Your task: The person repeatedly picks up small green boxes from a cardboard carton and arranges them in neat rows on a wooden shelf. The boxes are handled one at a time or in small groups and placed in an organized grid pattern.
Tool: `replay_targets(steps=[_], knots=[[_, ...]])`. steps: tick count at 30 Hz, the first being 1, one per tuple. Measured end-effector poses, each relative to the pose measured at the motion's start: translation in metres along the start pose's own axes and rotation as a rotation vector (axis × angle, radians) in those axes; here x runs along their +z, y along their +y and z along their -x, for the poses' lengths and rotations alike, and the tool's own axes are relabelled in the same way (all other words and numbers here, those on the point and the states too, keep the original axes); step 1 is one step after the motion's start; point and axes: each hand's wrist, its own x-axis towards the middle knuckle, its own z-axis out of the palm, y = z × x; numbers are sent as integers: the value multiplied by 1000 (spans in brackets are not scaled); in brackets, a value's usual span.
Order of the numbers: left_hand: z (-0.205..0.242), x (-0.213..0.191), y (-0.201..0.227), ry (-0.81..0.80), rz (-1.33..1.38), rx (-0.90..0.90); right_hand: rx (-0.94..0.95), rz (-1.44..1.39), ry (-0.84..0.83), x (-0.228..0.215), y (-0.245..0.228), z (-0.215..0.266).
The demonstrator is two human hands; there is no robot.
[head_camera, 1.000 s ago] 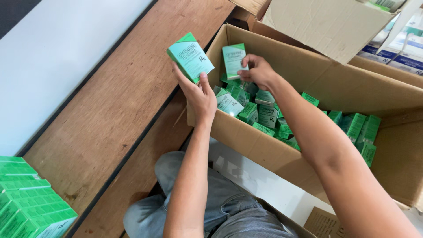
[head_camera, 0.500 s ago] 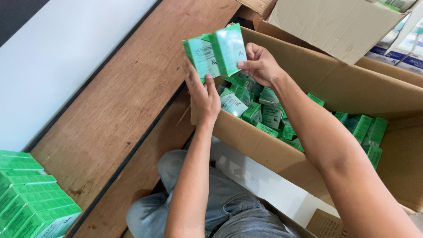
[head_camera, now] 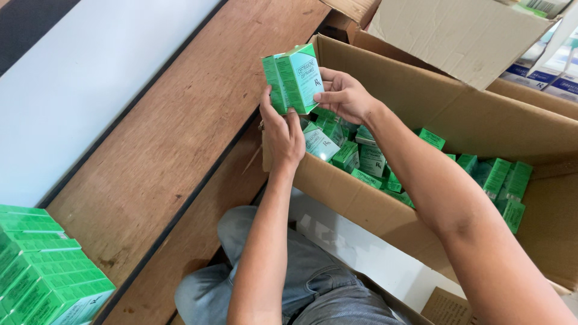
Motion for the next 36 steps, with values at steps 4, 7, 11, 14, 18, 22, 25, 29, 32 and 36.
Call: replay_targets(steps=[4, 7, 11, 14, 18, 22, 25, 29, 32, 36], knots=[[1, 0, -1, -5, 54, 7, -12, 12, -93, 3, -1, -1], [1, -3, 7, -29, 118, -28, -2, 53, -112, 5, -6, 1], [-2, -3, 16, 2, -16, 33, 13, 92, -149, 9, -10, 3], [-5, -3, 18, 0, 23, 27, 26, 117, -176, 11, -15, 4], [1, 0, 17, 16, -55, -53, 46, 112, -105, 1, -16, 6], [2, 5, 17, 79, -180, 25, 243, 578, 345, -31, -11, 8], [-1, 9, 16, 67, -224, 47, 501, 1470, 386, -66, 0, 22], [-4, 16, 14, 47, -203, 43, 920, 1857, 142, -103, 26, 52], [-4, 16, 15, 35, -199, 39, 997, 1914, 78, -115, 37, 65], [-5, 16, 17, 20, -186, 60, 986, 2029, 80, -115, 41, 69]])
